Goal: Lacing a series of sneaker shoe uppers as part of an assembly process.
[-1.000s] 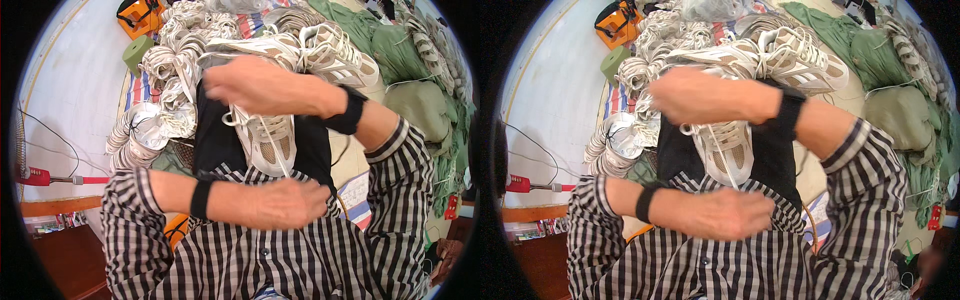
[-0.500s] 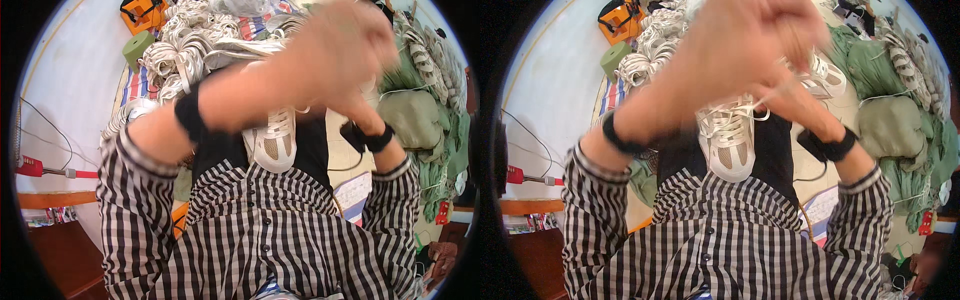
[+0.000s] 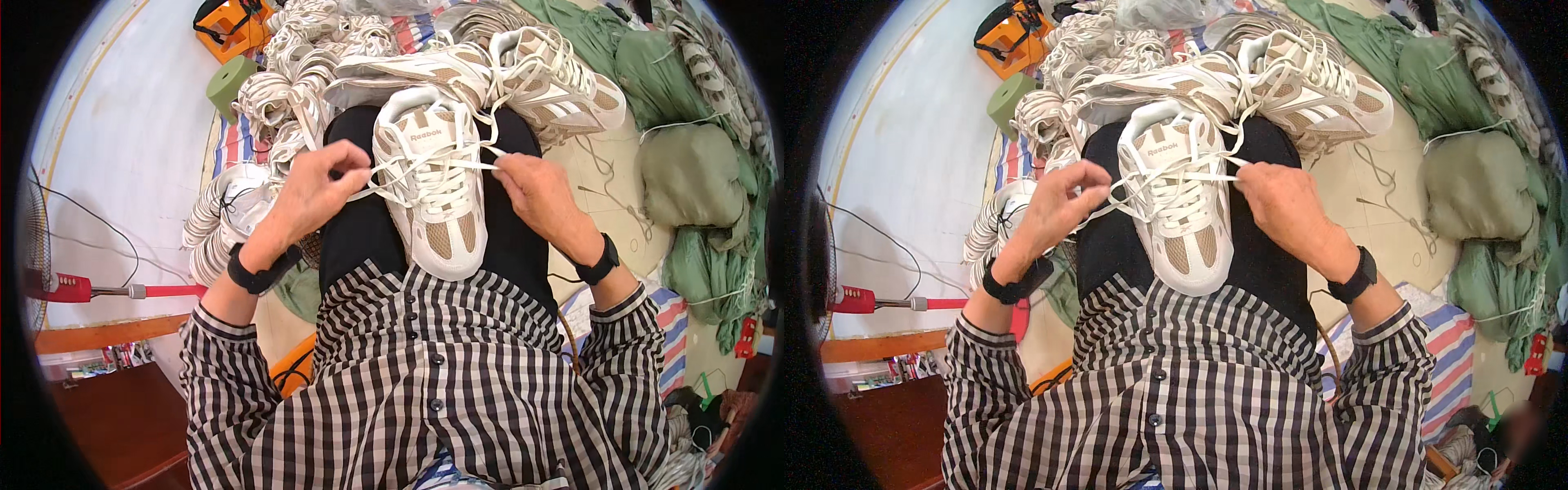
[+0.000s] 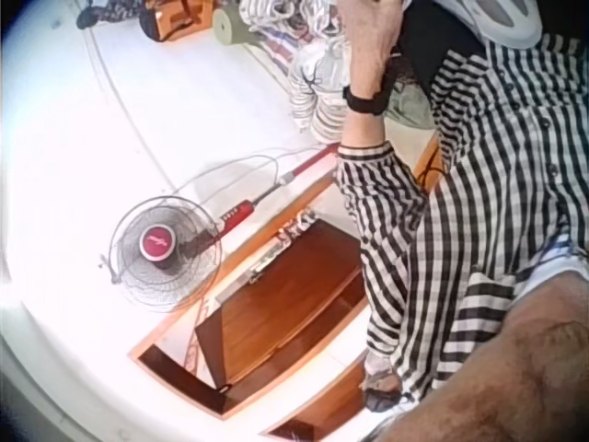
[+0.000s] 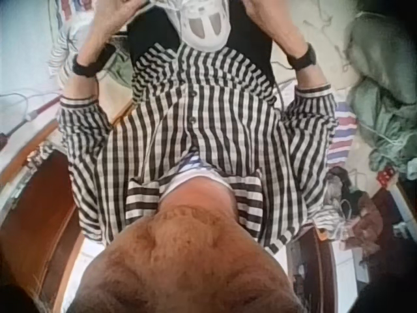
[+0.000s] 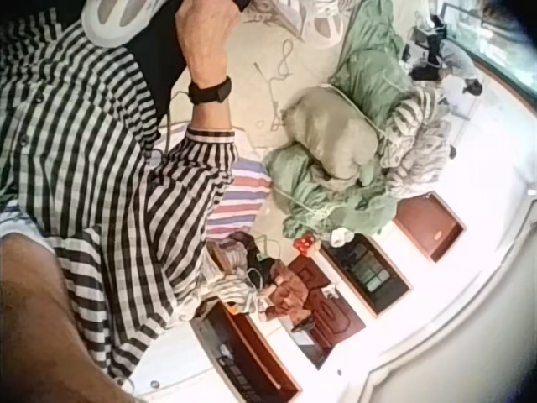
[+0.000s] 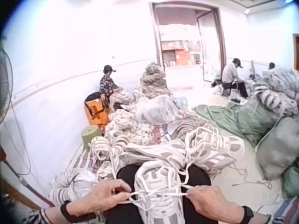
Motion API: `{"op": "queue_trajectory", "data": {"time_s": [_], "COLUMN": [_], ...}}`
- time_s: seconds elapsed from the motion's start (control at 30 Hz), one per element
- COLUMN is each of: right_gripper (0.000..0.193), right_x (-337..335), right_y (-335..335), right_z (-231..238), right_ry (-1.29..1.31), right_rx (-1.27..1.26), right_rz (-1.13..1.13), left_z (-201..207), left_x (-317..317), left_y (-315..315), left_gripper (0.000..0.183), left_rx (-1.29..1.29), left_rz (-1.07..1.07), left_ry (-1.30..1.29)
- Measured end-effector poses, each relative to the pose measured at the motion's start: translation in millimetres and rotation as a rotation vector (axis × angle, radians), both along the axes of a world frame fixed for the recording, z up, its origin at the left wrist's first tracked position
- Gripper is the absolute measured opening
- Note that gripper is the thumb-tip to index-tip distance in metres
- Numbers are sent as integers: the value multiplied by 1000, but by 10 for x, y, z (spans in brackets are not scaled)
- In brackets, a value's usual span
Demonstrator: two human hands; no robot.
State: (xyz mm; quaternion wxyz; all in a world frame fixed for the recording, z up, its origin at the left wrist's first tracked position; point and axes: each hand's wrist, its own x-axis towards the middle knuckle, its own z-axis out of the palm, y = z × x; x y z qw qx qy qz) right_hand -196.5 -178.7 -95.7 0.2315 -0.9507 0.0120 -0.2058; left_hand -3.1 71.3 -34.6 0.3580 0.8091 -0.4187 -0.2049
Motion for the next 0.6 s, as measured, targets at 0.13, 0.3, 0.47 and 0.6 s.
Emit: {"op": "queue_trajectory", "data": {"time_s": [0.13,0.3,0.47,0.6], "right_gripper": [5,10,12,7], "right_x": [59,110,115,65], "right_y": [29,83,97,159], "right_z": [89,194,343,361], "right_ry": [-204,-233,-370,-453], "right_rx": [93,450,860,790], "right_rz": [-112,-175,-127,-119], "left_z": [-174,-222,-107,57], "left_x": [3,64,88,125], "left_y": [94,83,191,297], "left_gripper": [17,14,11,11], "left_rx": [21,63,2,62], "left_rz": [-83,-101,-46,-57], "left_ry": [155,241,360,280]}}
